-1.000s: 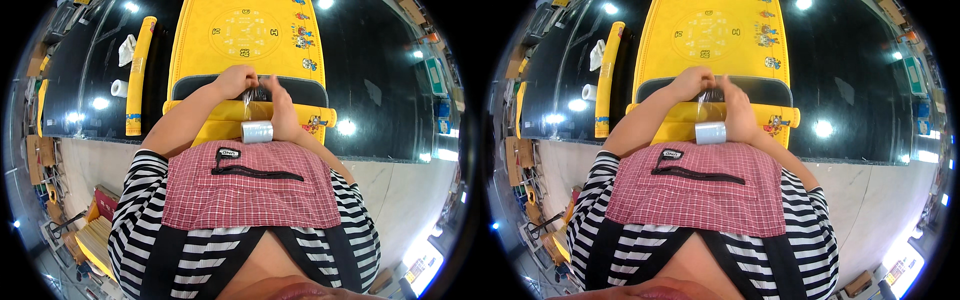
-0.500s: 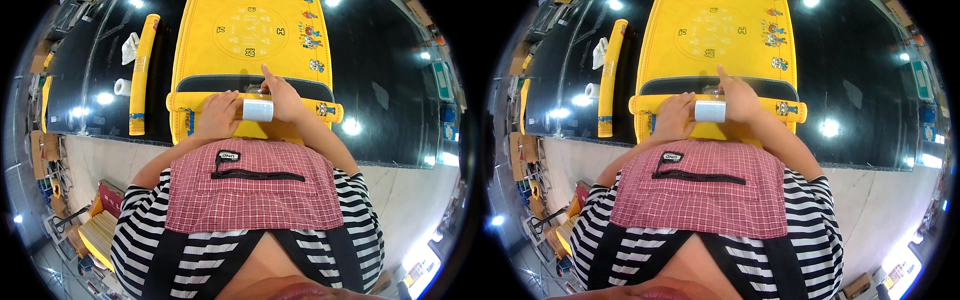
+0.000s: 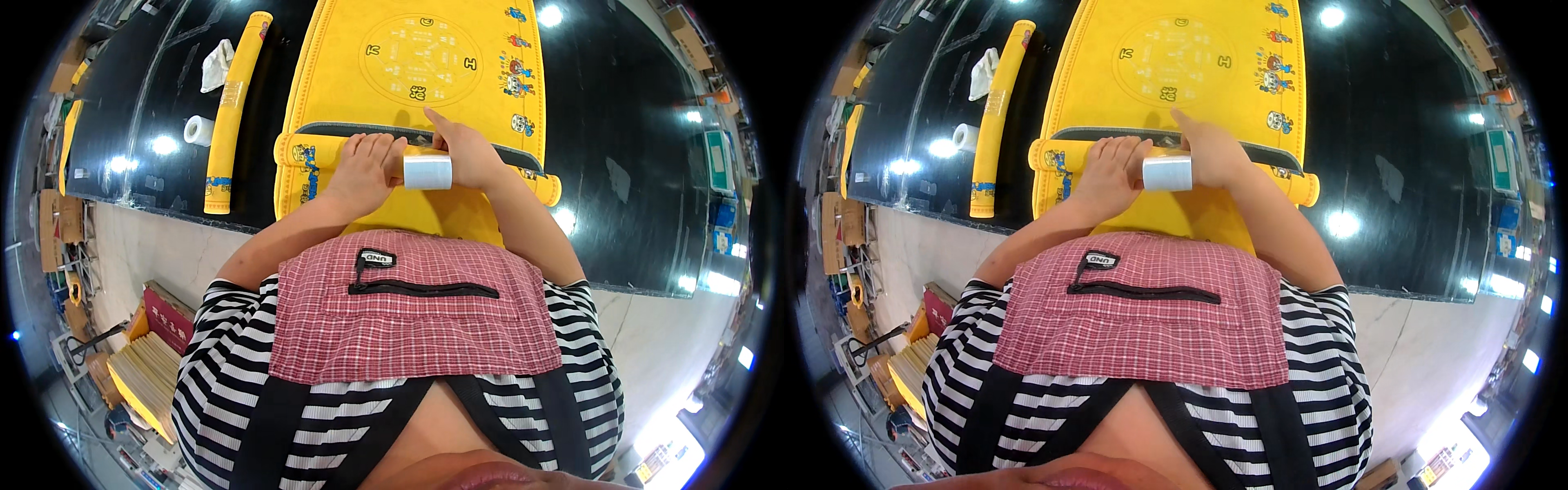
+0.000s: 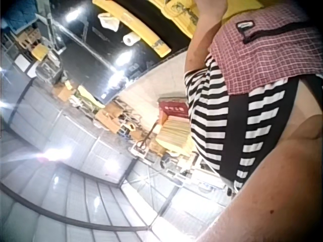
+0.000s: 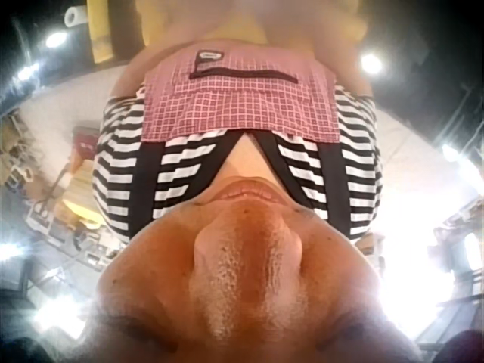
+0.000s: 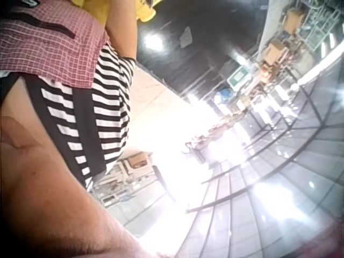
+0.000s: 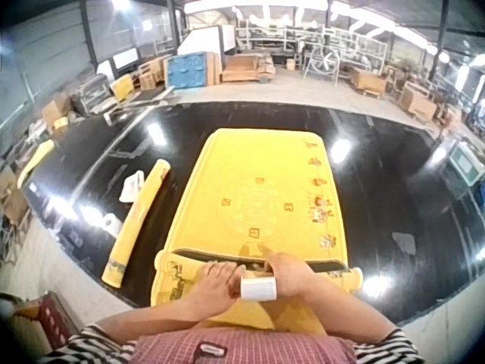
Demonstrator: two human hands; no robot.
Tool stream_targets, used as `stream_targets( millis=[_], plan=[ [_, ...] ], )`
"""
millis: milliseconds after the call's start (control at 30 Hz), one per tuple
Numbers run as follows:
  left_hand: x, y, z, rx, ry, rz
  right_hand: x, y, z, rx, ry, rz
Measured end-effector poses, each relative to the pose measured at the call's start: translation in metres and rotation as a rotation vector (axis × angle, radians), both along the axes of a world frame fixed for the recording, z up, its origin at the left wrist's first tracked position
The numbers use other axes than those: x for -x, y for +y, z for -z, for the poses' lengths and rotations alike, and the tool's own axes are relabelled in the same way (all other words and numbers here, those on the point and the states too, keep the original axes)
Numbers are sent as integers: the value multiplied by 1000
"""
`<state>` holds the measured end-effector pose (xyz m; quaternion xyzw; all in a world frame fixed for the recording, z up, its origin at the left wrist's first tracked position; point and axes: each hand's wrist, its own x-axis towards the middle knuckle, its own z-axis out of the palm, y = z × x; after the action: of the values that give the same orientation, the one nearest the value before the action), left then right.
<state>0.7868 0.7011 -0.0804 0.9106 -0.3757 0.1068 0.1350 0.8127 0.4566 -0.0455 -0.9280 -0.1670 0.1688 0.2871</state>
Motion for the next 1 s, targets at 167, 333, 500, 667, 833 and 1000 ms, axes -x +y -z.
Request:
stream_targets(
  millis=[167,333,500,667,833,1000],
  plan=[
    [-14,-2,-11,-53,115,-5,13,5,-6,164,-135,-72],
    [-48,-11,-31,-373,312,-6,8,8,-17,258,-45,-90],
    [-60,-20,-30,-451,365,-51,38,6,2,103,-425,-27],
    [-92,-26,-43,-468,496,-14,54,9,16,8,-606,-13],
    [-147,-31,-45,-446,626,67,28,7,37,-14,-627,4],
    [-145,-21,-23,-229,435,64,-43,-3,28,-117,-504,109]
  ],
)
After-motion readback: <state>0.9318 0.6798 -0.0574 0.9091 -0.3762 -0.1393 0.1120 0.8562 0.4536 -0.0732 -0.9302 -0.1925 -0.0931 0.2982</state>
